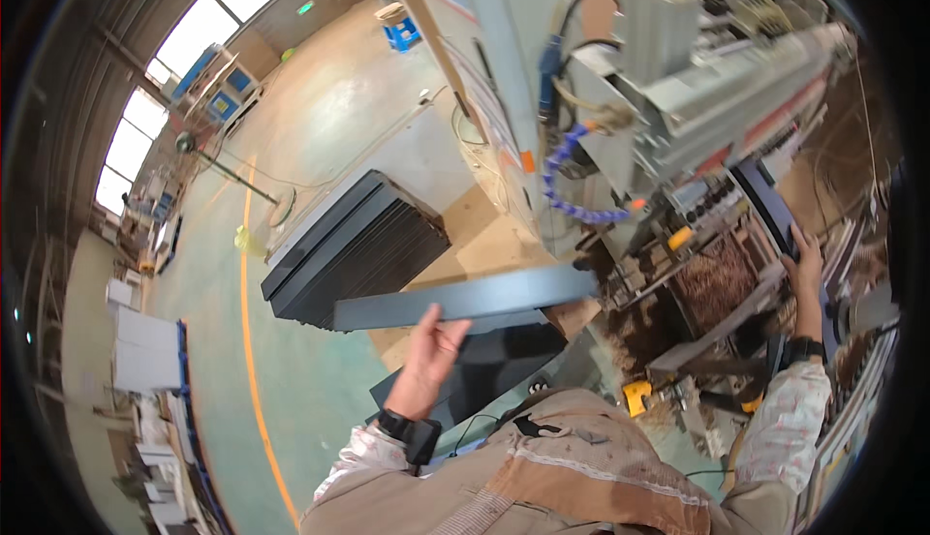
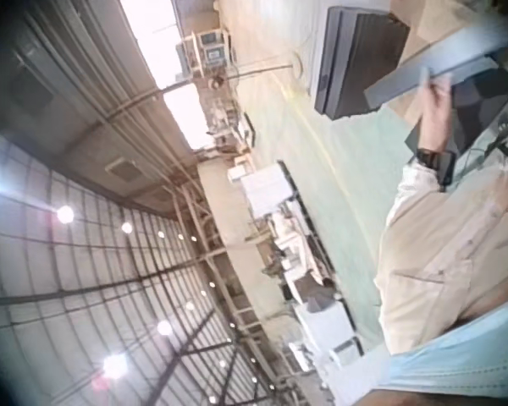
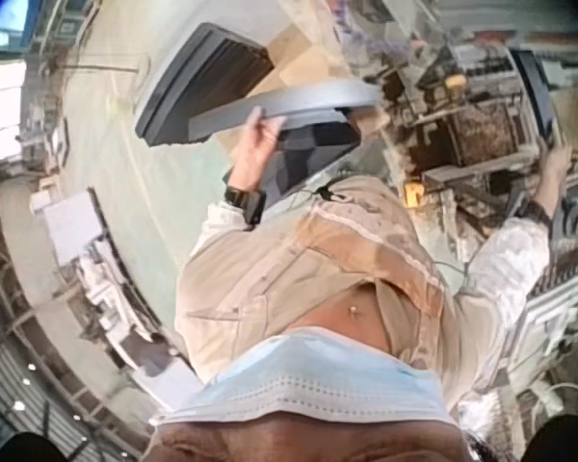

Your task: Feeding black slats into an industrial machine and stacking the processed pieces.

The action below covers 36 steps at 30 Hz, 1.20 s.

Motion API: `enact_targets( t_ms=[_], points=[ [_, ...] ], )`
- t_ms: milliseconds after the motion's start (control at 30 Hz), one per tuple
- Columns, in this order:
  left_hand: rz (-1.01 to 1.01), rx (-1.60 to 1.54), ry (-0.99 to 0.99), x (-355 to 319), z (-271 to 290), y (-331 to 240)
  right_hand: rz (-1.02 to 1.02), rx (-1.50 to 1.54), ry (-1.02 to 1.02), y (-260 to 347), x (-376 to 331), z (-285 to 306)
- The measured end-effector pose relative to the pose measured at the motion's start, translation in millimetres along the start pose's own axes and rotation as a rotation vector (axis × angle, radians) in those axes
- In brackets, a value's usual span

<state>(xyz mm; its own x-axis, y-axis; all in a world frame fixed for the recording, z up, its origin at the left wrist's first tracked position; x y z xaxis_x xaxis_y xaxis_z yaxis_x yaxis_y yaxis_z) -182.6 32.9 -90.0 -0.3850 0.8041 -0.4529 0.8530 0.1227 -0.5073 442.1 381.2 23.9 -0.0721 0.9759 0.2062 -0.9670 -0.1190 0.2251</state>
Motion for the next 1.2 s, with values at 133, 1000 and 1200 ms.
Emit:
enact_targets(
  t_ms=[133, 1000, 1200],
  points=[
    [-0.322, -0.160, 0.009, 35.5, 75.0, -138.2, -0.110, -0.206, 0.036, -10.8, 4.1, -12.7],
    [-0.059, 1.084, -0.243, 44.3, 144.0, -155.4, 0.028, -0.495, -0.314, 82.7, -32.3, -15.8],
    [-0.048, 1.186, -1.036, -153.5, 372.7, -229.1, 0.178, 0.796, 0.695, 268.1, -151.7, -223.0]
  ],
)
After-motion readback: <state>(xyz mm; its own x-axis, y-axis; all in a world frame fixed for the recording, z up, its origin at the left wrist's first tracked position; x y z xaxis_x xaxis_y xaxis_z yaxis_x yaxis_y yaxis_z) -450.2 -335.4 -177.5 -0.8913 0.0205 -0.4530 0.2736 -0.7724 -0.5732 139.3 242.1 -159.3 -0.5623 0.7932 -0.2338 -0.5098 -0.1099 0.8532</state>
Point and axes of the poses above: each hand's wrist, its own x-axis towards the middle knuckle, its own z-axis out of the back of the hand, y = z × x, the point moved 10 cm from there along x, towards the middle knuckle, and after that the axes turned 3 degrees about y, right-handed, at the moved point
